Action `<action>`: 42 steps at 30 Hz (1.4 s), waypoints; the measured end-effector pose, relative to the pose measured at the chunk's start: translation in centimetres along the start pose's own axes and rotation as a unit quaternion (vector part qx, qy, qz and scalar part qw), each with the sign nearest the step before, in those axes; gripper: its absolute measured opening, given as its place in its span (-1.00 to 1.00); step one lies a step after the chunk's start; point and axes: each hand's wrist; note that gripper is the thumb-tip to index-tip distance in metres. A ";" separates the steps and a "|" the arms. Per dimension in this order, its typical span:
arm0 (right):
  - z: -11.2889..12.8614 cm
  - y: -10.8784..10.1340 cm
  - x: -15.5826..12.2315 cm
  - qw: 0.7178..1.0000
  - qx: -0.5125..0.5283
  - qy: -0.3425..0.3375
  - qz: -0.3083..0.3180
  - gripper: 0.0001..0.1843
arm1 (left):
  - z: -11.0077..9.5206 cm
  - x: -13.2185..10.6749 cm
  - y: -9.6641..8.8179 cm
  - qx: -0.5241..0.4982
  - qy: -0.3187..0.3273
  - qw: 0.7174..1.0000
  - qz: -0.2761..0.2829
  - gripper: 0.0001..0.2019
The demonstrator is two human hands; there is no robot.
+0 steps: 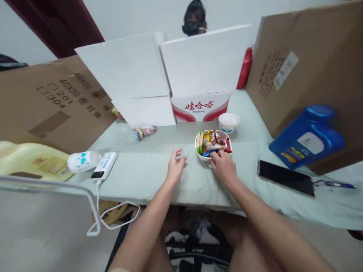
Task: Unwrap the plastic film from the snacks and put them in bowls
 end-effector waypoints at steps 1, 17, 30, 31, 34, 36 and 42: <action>0.5 0.2 0.8 1.000 -0.005 0.003 0.001 -0.80 | 0.6 -0.2 -0.5 0.003 0.007 1.000 -0.008 -0.62; -7.1 -1.4 3.7 0.993 -0.070 0.096 -0.016 -0.69 | -0.5 -0.6 -1.1 0.012 0.056 0.998 0.038 -0.62; -5.4 -1.2 0.5 0.981 -0.064 0.175 0.062 -0.55 | -1.6 -0.8 1.6 0.005 0.043 0.995 0.088 -0.66; -5.3 -1.2 1.0 0.977 -0.076 0.182 0.077 -0.51 | -1.7 -0.9 1.8 0.004 0.041 0.995 0.090 -0.66; -5.3 -1.2 2.8 0.968 -0.094 0.216 0.091 -0.43 | -1.6 -1.0 1.8 0.004 0.030 0.995 0.090 -0.66; -5.8 -1.2 3.9 0.962 -0.096 0.239 0.092 -0.41 | -1.4 -1.2 1.5 0.009 0.031 0.995 0.096 -0.67; -9.2 -1.4 7.1 0.956 -0.111 0.253 0.100 -0.39 | -0.8 -1.5 0.9 0.030 0.042 0.993 0.109 -0.70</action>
Point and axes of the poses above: each hand's wrist, its own x-axis towards the middle knuckle, its own y-axis out of the palm, z = x × y, and after that the axes turned 9 degrees about -y, right-handed
